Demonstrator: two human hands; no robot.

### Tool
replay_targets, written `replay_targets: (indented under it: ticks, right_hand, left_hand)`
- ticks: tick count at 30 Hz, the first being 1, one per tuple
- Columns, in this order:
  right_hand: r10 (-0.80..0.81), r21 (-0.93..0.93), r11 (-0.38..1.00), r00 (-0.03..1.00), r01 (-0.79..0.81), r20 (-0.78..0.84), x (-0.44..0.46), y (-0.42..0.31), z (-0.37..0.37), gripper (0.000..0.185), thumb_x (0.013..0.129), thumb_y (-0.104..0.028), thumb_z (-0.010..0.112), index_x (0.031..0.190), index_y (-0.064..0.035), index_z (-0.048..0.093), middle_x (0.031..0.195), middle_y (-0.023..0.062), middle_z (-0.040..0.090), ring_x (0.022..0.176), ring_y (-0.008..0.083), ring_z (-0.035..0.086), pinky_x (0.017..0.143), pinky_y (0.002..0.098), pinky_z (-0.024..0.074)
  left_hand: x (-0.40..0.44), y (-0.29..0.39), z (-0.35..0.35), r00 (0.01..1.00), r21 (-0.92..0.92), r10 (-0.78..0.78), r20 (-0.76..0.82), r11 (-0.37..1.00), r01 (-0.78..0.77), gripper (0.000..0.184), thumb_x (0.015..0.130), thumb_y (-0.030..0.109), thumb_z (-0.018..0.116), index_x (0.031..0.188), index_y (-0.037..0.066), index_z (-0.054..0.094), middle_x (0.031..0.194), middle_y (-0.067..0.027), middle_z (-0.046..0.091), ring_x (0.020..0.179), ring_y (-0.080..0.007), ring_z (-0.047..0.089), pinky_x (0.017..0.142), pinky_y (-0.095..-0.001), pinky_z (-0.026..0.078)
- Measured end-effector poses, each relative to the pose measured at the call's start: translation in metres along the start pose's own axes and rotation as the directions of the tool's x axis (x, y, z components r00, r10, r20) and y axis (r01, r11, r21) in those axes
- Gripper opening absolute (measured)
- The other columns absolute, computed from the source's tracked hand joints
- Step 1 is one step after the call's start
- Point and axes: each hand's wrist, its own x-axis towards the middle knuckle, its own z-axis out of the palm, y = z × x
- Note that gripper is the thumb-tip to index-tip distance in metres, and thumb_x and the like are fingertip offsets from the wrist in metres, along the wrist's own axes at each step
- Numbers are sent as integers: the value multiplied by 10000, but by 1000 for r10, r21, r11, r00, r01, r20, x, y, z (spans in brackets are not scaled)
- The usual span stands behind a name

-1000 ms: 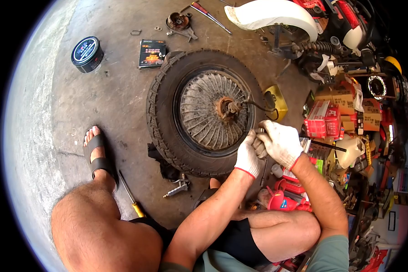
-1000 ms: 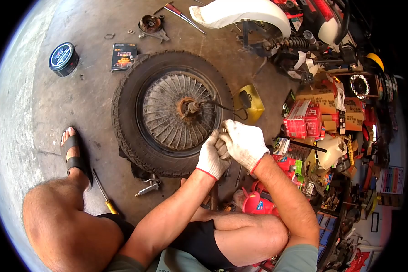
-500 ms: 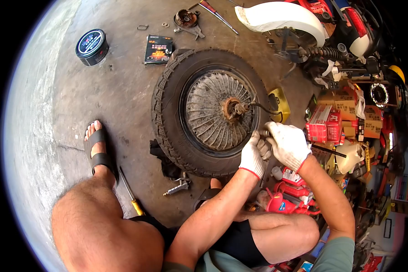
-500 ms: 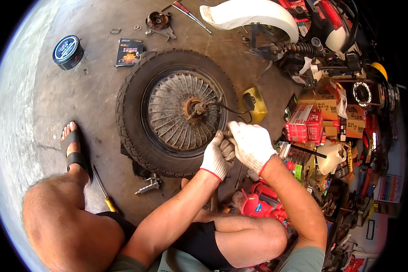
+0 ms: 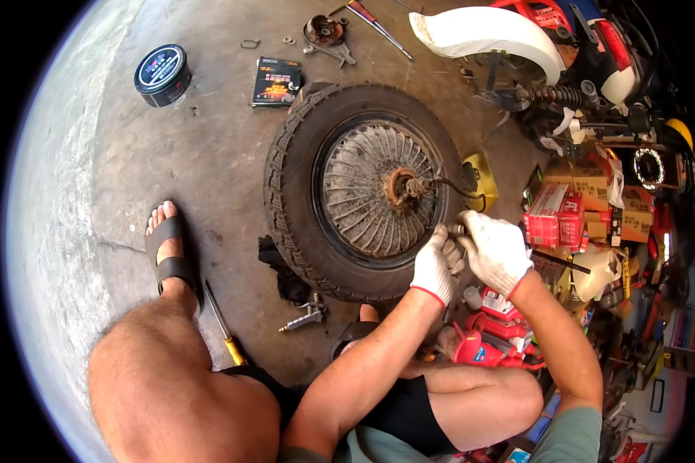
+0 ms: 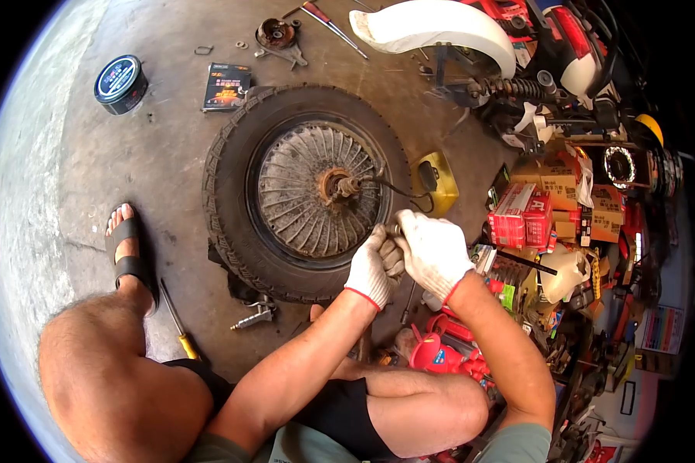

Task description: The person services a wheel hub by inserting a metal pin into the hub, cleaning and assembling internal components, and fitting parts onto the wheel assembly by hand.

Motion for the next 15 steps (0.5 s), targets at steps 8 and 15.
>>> replay_targets:
  ticks: [8,15]
  right_hand:
    - [143,-26,990,976,-141,165,0,-5,-3,318,947,-293,649,1111,-24,610,878,203,712,799,379,704,695,469,555]
    - [123,5,992,978,-125,168,15,-14,-16,294,948,-294,641,1092,-39,633,879,208,703,801,381,697,701,481,550]
  left_hand:
    - [-3,3,4,999,44,-1,-36,999,3,305,1111,328,418,926,129,559,579,76,317,436,-73,231,398,-248,206]
    - [1,0,-3,1000,47,5,-21,999,-4,308,1112,329,416,907,144,551,577,81,315,449,-74,238,409,-250,207]
